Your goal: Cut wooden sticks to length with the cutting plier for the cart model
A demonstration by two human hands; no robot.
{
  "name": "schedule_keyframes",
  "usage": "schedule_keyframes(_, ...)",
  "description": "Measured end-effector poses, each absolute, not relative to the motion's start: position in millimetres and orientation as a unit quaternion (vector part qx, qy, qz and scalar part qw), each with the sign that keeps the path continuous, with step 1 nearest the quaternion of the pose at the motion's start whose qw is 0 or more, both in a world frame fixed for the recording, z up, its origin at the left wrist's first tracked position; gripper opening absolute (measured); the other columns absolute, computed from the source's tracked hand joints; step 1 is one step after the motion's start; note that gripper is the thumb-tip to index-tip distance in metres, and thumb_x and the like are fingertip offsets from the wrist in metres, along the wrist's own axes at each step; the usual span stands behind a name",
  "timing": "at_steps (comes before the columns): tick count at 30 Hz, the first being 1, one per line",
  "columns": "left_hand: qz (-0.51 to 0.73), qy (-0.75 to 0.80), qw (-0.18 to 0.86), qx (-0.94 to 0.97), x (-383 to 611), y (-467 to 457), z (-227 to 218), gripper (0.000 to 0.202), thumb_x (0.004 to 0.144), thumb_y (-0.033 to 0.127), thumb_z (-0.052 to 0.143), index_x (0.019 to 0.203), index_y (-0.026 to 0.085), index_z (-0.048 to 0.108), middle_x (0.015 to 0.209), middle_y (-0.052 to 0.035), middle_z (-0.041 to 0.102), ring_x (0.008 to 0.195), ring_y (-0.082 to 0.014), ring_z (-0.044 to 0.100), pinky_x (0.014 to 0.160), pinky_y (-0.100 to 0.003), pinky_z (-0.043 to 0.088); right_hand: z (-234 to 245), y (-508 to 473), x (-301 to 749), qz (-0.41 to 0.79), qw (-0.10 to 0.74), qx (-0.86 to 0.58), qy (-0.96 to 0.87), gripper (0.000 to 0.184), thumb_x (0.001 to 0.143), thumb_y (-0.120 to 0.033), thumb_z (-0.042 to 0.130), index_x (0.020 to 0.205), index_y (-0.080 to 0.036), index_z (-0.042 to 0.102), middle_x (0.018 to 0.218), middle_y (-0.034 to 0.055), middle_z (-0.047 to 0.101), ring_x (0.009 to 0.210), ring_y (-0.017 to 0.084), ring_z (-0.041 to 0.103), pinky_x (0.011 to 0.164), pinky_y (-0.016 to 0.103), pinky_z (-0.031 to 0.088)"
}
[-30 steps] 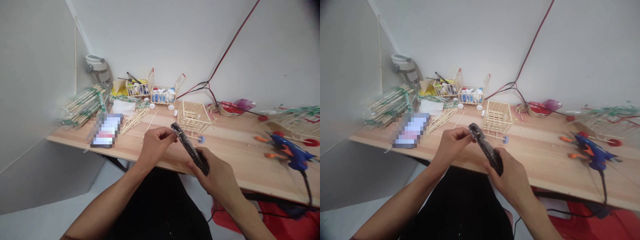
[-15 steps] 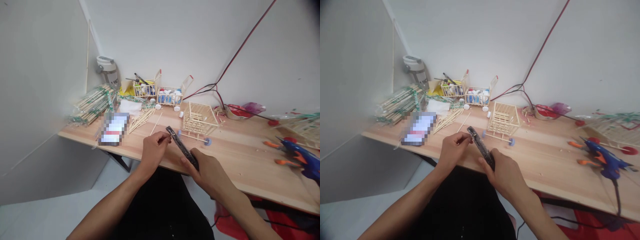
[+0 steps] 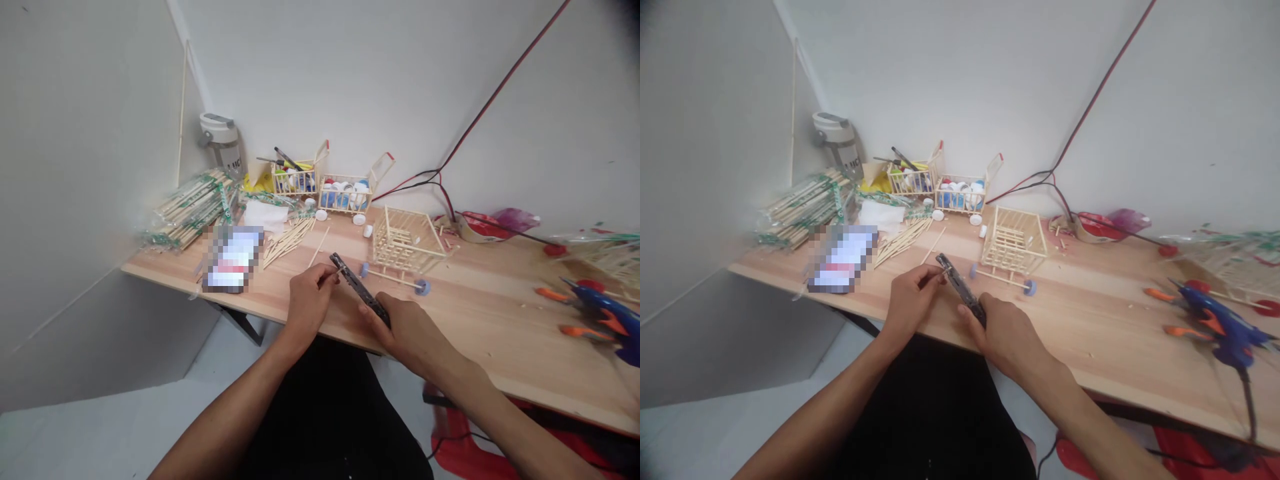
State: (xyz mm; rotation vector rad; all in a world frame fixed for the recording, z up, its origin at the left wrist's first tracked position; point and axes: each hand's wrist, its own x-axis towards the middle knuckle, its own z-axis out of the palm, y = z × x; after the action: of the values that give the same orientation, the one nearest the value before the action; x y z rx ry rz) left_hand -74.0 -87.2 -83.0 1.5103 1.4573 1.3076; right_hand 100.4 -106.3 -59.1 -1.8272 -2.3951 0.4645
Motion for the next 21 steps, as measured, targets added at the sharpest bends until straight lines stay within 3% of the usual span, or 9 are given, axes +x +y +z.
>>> schedule_keyframes(8,0.481,0.567,0.305,0.595,-74.0,-86.6,-84.6,0.017,0.082,0.015,0.051,0.082,0.019,0.068,0.08,-0.0004,0.07,0.077,-0.0156,0.063,0.076,-0.026,0.044,-61.6,-103.0,102.3,0.16,0.041,-0.592,-0.789,0.046,0.093,-0.054,0.03,0.076,-0.018,0.053,0.068,0.0094,0.065,0.062,0.021,0.061,0.054,0.028,0.029)
schedule_keyframes(21,0.491,0.556,0.28,0.61,-78.1,-90.1,-86.3,0.017,0.089,0.019,0.045,0.085,0.02,0.062,0.079,0.0008,0.066,0.075,-0.0135,0.06,0.073,-0.024,0.042,-70.4,-99.6,111.6,0.166,0.069,-0.571,-0.801,0.048,0.093,-0.057,0.028,0.073,-0.021,0.053,0.065,0.0051,0.063,0.063,0.021,0.059,0.059,0.028,0.033)
